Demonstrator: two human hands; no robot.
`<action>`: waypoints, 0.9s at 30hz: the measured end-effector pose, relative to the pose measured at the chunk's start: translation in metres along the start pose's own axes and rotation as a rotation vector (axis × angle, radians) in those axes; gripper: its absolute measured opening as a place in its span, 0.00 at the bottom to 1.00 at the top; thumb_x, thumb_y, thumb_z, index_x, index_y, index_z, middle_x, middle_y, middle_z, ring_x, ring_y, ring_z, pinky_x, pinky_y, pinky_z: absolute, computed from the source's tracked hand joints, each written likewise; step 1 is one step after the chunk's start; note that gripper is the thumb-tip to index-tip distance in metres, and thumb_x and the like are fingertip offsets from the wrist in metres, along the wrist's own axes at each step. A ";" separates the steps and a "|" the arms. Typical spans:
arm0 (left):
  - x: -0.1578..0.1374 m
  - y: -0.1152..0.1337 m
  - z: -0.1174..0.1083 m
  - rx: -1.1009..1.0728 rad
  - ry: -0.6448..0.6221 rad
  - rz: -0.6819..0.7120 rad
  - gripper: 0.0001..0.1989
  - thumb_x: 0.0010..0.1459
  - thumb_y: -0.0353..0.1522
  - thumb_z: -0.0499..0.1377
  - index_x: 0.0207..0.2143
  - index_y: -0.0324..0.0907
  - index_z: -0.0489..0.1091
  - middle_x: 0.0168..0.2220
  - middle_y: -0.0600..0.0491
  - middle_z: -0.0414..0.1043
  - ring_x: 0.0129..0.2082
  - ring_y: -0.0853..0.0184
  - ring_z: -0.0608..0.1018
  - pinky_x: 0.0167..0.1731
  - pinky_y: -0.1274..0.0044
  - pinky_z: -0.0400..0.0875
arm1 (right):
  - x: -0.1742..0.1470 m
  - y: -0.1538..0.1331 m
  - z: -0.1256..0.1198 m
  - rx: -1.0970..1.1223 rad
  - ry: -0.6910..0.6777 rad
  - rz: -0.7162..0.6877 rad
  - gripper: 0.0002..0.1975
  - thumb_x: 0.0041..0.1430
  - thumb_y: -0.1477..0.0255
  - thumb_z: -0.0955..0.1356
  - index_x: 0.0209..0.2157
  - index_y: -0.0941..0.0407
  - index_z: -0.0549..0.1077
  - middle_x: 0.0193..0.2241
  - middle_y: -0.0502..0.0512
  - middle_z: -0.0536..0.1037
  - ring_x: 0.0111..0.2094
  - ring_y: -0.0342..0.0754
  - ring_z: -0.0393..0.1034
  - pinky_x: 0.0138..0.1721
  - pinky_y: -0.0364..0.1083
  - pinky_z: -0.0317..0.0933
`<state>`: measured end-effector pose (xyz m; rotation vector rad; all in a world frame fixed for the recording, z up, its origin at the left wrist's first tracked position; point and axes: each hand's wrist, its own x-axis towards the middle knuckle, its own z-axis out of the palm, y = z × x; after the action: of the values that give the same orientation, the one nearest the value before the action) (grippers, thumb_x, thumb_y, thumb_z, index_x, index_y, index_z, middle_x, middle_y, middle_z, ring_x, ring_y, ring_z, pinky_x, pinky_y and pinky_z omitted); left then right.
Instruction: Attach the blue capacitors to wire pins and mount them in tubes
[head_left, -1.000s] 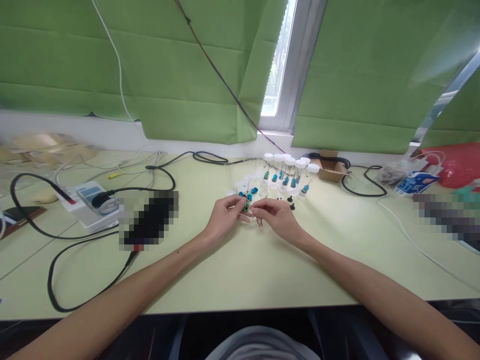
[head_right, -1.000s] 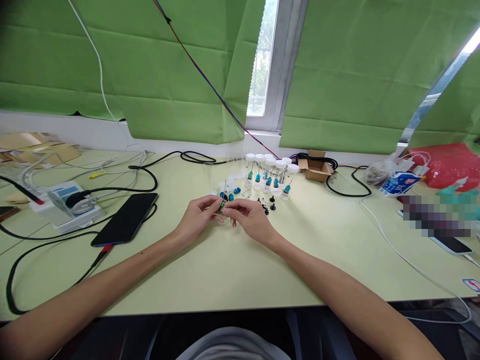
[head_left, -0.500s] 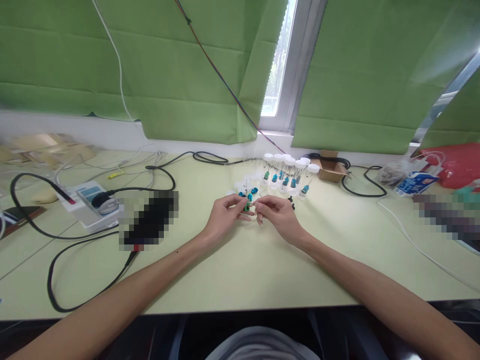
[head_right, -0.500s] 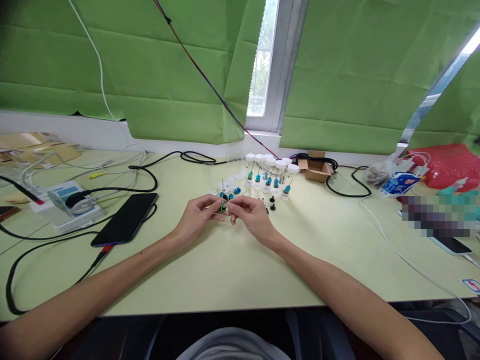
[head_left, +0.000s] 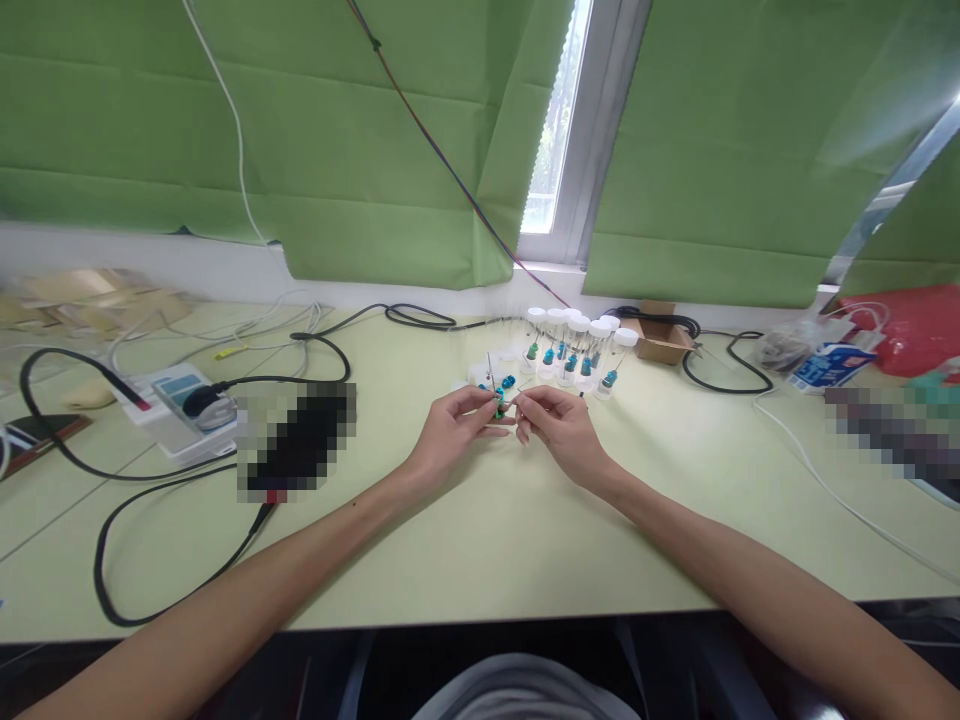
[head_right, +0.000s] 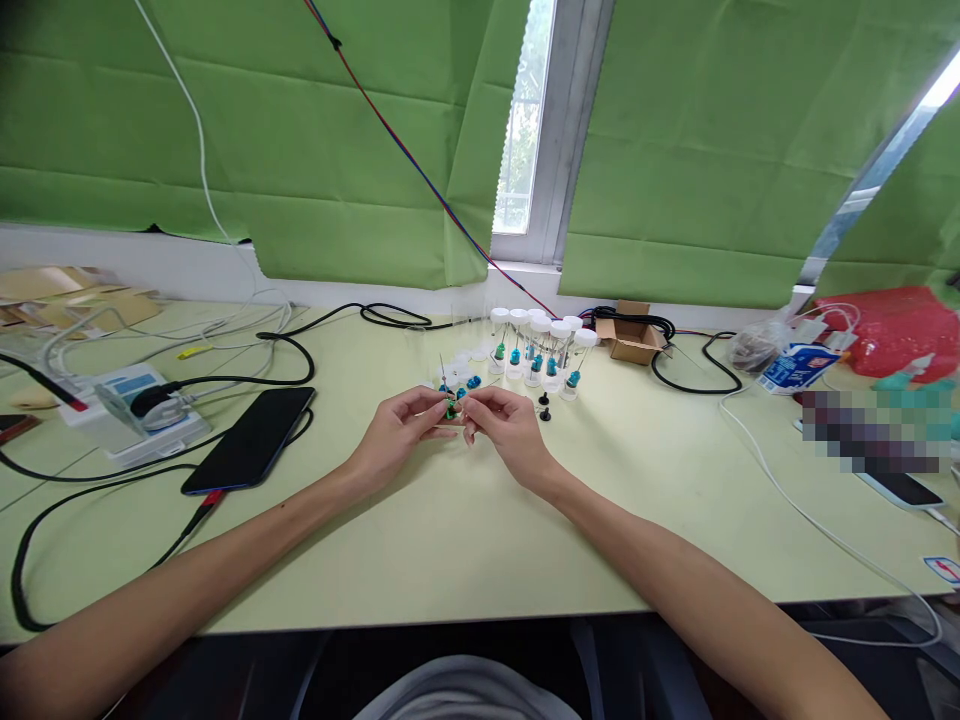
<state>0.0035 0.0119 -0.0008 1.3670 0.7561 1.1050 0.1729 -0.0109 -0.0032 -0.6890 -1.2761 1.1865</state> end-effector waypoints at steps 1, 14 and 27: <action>0.000 0.000 0.000 -0.003 -0.004 0.004 0.15 0.52 0.41 0.65 0.36 0.39 0.71 0.39 0.48 0.76 0.38 0.59 0.81 0.42 0.65 0.76 | 0.000 0.000 0.000 0.023 0.005 0.000 0.11 0.54 0.63 0.72 0.30 0.57 0.75 0.22 0.48 0.72 0.22 0.41 0.65 0.27 0.45 0.63; -0.001 0.003 0.002 0.054 0.035 0.056 0.15 0.49 0.40 0.66 0.33 0.39 0.69 0.35 0.51 0.73 0.35 0.59 0.81 0.40 0.65 0.77 | 0.002 0.000 -0.001 0.110 0.027 0.029 0.12 0.53 0.62 0.72 0.29 0.56 0.75 0.23 0.48 0.70 0.21 0.40 0.63 0.24 0.44 0.61; -0.003 0.002 0.002 0.111 0.065 0.090 0.14 0.50 0.39 0.66 0.35 0.40 0.71 0.33 0.52 0.72 0.32 0.60 0.81 0.36 0.68 0.78 | 0.001 0.000 0.000 0.136 0.059 0.053 0.14 0.53 0.59 0.72 0.29 0.57 0.74 0.22 0.48 0.68 0.21 0.39 0.60 0.23 0.43 0.60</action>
<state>0.0046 0.0082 0.0006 1.4767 0.8203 1.1976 0.1729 -0.0098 -0.0029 -0.6564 -1.1233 1.2749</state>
